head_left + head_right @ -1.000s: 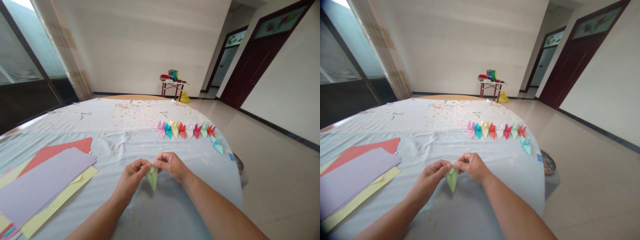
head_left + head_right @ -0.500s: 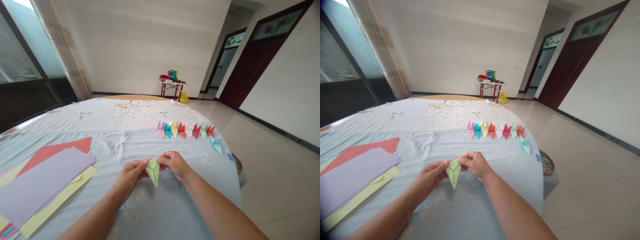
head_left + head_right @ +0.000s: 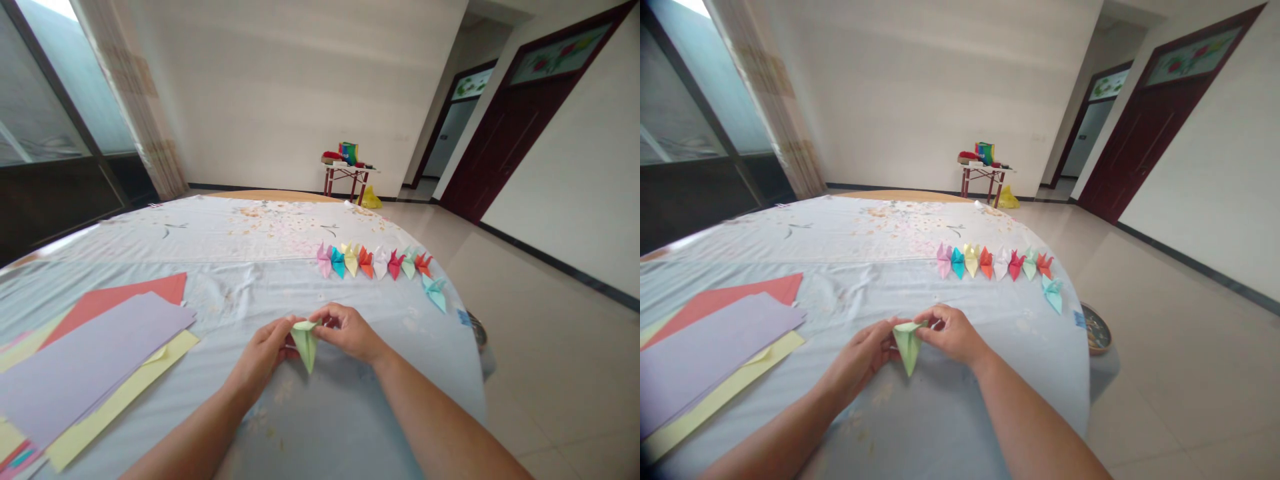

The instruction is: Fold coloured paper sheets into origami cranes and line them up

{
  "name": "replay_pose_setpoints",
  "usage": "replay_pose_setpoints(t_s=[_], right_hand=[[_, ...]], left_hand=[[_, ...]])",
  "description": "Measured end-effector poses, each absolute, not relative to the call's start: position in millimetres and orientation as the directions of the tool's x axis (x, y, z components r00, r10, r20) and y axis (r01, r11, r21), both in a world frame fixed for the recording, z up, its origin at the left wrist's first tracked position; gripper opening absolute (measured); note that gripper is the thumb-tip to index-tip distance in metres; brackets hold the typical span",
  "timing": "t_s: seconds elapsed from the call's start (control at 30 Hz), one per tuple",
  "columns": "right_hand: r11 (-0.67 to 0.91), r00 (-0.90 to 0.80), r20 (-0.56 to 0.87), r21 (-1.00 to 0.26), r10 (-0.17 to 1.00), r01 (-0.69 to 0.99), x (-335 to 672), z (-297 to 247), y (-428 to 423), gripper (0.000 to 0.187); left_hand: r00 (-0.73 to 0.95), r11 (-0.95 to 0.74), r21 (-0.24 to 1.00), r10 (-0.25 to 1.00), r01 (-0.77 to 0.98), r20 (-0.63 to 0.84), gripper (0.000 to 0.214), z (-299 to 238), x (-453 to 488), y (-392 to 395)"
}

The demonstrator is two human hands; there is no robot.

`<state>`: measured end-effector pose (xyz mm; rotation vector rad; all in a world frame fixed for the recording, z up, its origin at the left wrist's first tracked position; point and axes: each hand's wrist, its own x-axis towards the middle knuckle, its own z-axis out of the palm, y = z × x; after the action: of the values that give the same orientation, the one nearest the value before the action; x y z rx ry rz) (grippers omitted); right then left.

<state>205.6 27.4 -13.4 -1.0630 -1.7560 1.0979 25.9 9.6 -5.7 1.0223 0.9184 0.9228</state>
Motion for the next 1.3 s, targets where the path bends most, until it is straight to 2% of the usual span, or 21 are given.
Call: replay_pose_setpoints(t_s=[0.13, 0.23, 0.47, 0.6, 0.8, 1.07, 1.17, 1.3], right_hand=[[0.248, -0.266, 0.181, -0.938, 0.947, 0.244, 202, -13, 25, 0.023], [0.258, -0.239, 0.201, -0.936, 0.950, 0.240, 200, -11, 22, 0.023], [0.160, -0.230, 0.143, -0.986, 0.963, 0.055, 198, -11, 23, 0.024], [0.138, -0.215, 0.130, -0.990, 0.968, 0.024, 197, -10, 23, 0.023], [0.153, -0.182, 0.148, -0.988, 0.972, 0.013, 196, -7, 21, 0.022], [0.129, -0.178, 0.137, -0.990, 0.974, -0.056, 199, -11, 27, 0.026], [0.148, -0.112, 0.146, -0.989, 0.983, 0.002, 199, -16, 29, 0.026], [0.230, 0.007, 0.243, -0.925, 0.970, 0.301, 198, -18, 28, 0.019]], left_hand=[[0.318, 0.153, 0.988, 0.938, -0.024, -0.138, 0.043, -5, 32, 6], [0.312, 0.065, 0.998, 0.947, 0.028, -0.070, 0.046, -10, 36, 5], [0.299, 0.002, 1.000, 0.954, 0.008, -0.004, 0.045, -23, 36, 7], [0.286, -0.040, 0.999, 0.958, 0.002, 0.038, 0.037, -21, 36, 8], [0.230, 0.061, 0.997, 0.972, -0.055, -0.047, 0.038, -7, 34, 1], [0.207, 0.123, 0.989, 0.973, -0.082, -0.103, 0.025, -10, 36, 4], [0.219, 0.139, 0.987, 0.968, -0.079, -0.118, 0.029, -12, 37, 6], [0.204, 0.085, 0.996, 0.976, -0.023, -0.079, 0.031, -21, 35, 8]])
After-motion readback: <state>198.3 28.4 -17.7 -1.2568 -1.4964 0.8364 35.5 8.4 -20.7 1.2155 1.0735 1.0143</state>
